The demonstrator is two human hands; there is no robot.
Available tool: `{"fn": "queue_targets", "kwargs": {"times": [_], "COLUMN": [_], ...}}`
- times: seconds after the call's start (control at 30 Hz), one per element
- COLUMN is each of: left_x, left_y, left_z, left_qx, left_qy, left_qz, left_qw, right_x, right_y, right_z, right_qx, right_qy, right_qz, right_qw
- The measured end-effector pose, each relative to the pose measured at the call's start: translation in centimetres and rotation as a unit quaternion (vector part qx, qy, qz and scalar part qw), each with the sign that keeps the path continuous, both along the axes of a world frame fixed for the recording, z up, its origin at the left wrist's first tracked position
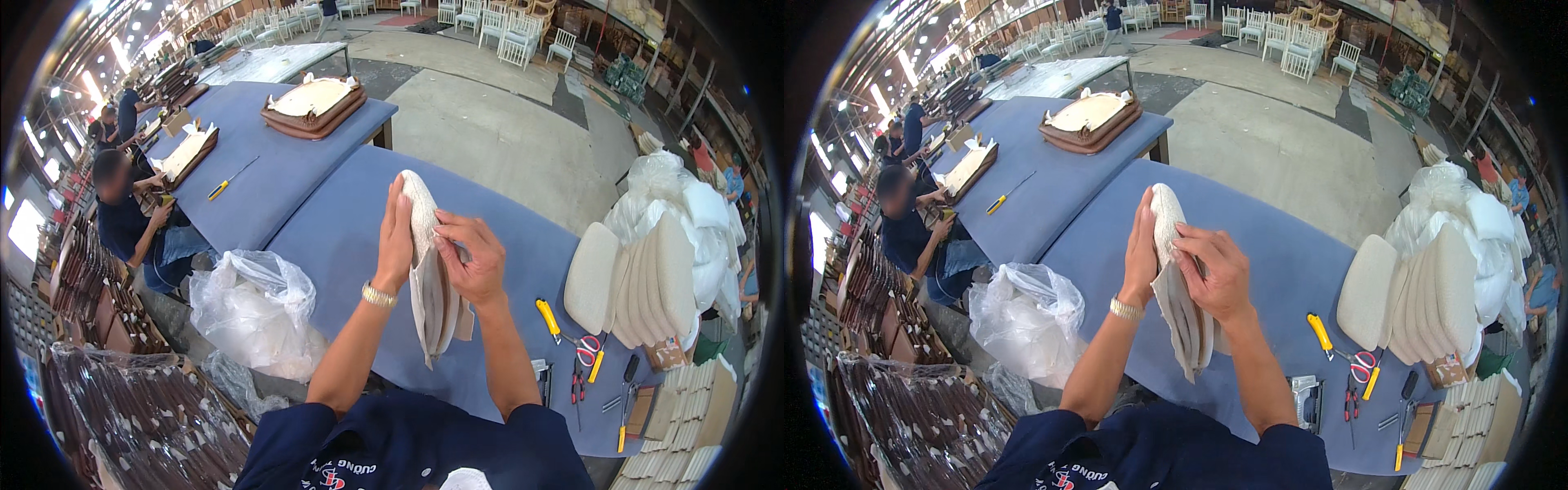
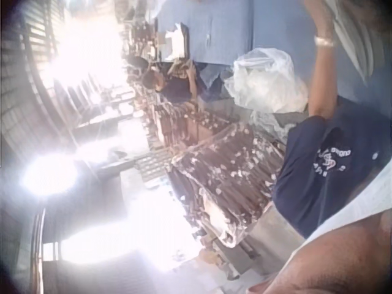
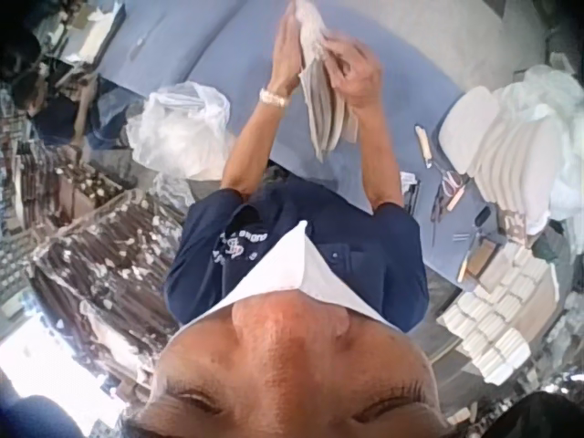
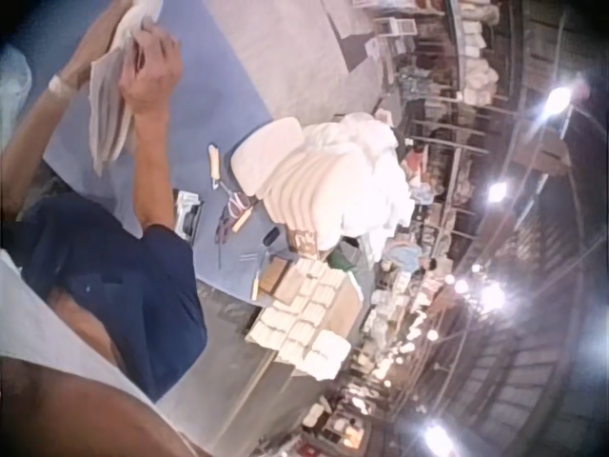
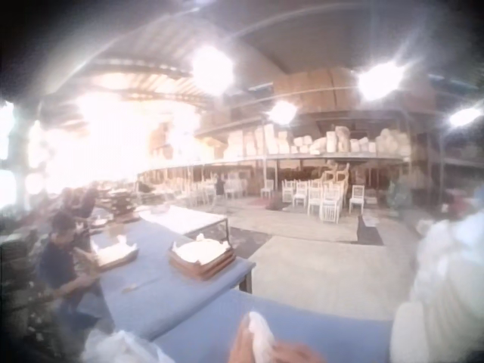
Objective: The person trims excess fabric from a cushion cover using a utility knife, then inserts a foam cushion into the cover and secures it with a staple gun. The person repeats this process for multiple cushions on a workbench.
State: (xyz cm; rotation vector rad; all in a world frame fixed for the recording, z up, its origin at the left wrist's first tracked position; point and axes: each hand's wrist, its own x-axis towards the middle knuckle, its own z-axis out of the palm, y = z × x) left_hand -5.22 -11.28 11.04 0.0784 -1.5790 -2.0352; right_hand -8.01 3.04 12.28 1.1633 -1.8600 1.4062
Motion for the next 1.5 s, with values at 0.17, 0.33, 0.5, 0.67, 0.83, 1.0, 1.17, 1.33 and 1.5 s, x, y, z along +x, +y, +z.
{"fn": "queue_targets", "kwargs": {"times": [0.17, 0.33, 0.5, 0.67, 0.83, 1.0, 1.17, 1.33, 1.5], "left_x": [5.5, 5.3, 4.8, 6.5, 1.7, -4.1, -7.6, -7.6, -12.9], "left_y": [3.0, 2.5, 0.5, -1.0, -4.5, -5.5, -8.5, -9.0, -13.1], "left_z": [-3.6, -4.2, -2.8, 2.4, -1.7, -13.8, -17.0, -16.3, -21.9], "left_qx": [-0.240, -0.280, -0.226, -0.287, -0.246, -0.200, -0.252, -0.179, 0.073], "left_qy": [0.073, 0.047, 0.002, 0.012, -0.250, -0.302, -0.346, -0.291, -0.234], "left_qz": [0.053, 0.148, 0.213, 0.237, 0.073, 0.078, 0.010, -0.076, -0.200], "left_qw": [0.966, 0.947, 0.951, 0.928, 0.934, 0.929, 0.904, 0.937, 0.949], "right_x": [-1.3, -1.7, -1.8, -1.8, -8.4, -14.9, -17.0, -15.3, -14.8], "right_y": [-1.9, -5.1, -7.2, -6.4, -8.1, -11.2, -12.0, -9.9, -11.3], "right_z": [-1.6, -2.2, -1.2, 3.5, -5.7, -20.7, -22.7, -22.2, -18.5], "right_qx": [-0.074, -0.166, -0.096, -0.048, -0.071, -0.010, 0.071, -0.006, 0.035], "right_qy": [-0.047, -0.179, -0.123, -0.129, -0.244, -0.340, -0.416, -0.428, -0.519], "right_qz": [0.022, 0.139, 0.067, 0.064, 0.079, -0.009, -0.037, -0.047, -0.037], "right_qw": [0.996, 0.960, 0.986, 0.988, 0.964, 0.940, 0.906, 0.903, 0.853]}}
